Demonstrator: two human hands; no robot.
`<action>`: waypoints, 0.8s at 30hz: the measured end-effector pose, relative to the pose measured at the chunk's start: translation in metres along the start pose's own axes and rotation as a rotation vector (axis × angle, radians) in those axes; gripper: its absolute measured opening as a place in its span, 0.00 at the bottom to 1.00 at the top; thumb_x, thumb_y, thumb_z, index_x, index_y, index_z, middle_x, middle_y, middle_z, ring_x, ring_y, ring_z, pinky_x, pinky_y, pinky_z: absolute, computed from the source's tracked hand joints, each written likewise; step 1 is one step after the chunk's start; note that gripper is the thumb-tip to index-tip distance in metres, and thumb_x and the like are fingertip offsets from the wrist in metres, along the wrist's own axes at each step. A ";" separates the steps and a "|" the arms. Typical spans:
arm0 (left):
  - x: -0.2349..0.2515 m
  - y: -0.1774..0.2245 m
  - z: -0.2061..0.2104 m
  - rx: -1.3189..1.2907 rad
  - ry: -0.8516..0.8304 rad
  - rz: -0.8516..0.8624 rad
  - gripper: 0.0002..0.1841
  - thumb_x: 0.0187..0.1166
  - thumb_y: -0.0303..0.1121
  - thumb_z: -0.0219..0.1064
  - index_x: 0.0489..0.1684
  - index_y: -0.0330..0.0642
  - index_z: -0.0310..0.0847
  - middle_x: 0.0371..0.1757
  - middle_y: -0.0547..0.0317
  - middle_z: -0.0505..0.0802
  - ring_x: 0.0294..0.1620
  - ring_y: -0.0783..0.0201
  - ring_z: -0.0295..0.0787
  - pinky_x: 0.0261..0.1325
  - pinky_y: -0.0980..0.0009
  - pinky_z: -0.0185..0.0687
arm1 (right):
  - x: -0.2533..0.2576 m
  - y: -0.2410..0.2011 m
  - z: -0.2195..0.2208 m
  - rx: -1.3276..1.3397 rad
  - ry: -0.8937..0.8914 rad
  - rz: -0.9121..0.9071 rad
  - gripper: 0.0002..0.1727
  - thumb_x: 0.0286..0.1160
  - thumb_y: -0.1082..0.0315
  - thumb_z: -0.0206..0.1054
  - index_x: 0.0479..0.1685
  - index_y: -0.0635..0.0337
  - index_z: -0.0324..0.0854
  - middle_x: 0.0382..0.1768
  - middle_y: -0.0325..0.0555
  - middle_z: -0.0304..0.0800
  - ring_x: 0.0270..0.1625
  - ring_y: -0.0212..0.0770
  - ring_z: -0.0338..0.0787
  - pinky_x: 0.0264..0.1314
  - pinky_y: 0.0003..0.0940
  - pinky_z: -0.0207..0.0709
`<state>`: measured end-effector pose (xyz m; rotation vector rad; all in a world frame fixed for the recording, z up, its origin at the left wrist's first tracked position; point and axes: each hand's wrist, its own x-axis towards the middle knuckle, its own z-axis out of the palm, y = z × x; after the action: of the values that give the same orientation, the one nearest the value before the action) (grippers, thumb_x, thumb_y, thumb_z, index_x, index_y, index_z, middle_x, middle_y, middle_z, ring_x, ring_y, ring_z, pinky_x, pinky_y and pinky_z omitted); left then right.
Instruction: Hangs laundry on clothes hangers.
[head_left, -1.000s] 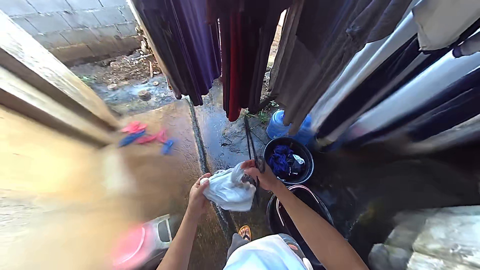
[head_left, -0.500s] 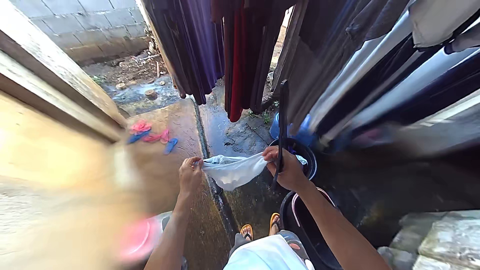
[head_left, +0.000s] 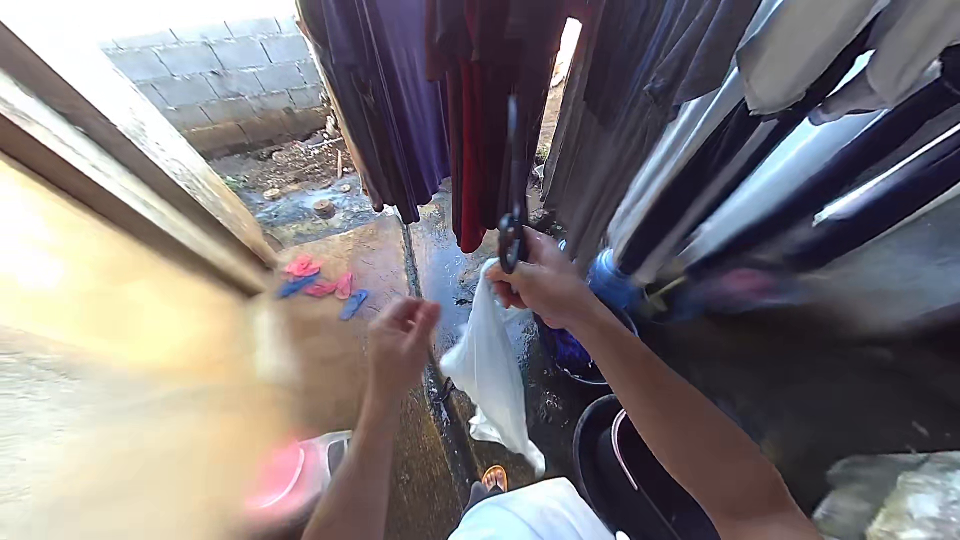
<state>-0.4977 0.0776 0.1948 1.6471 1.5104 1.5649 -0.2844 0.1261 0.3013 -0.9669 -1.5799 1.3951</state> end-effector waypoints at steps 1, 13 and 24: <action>-0.015 0.015 0.013 -0.088 -0.081 0.007 0.20 0.79 0.52 0.68 0.40 0.41 0.88 0.32 0.67 0.92 0.32 0.75 0.89 0.37 0.72 0.88 | -0.002 -0.008 0.003 0.025 -0.026 0.028 0.10 0.79 0.76 0.63 0.55 0.61 0.74 0.24 0.46 0.86 0.16 0.33 0.81 0.13 0.23 0.72; -0.055 0.049 0.082 -0.420 -0.562 0.039 0.27 0.79 0.53 0.71 0.58 0.35 0.89 0.56 0.57 0.94 0.60 0.66 0.90 0.67 0.64 0.86 | -0.042 -0.016 -0.077 0.430 -0.243 0.065 0.13 0.69 0.67 0.56 0.52 0.51 0.76 0.52 0.47 0.93 0.56 0.44 0.93 0.50 0.42 0.89; 0.027 0.164 0.058 -0.769 -0.394 0.124 0.13 0.87 0.40 0.58 0.50 0.48 0.90 0.22 0.72 0.84 0.19 0.76 0.77 0.25 0.79 0.78 | -0.065 0.090 -0.101 -0.390 -0.069 -0.251 0.16 0.73 0.68 0.69 0.58 0.66 0.82 0.54 0.54 0.89 0.59 0.45 0.89 0.64 0.46 0.83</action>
<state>-0.3849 0.0681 0.3298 1.4635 0.5071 1.4914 -0.1628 0.1143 0.2145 -0.9079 -1.9959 0.9754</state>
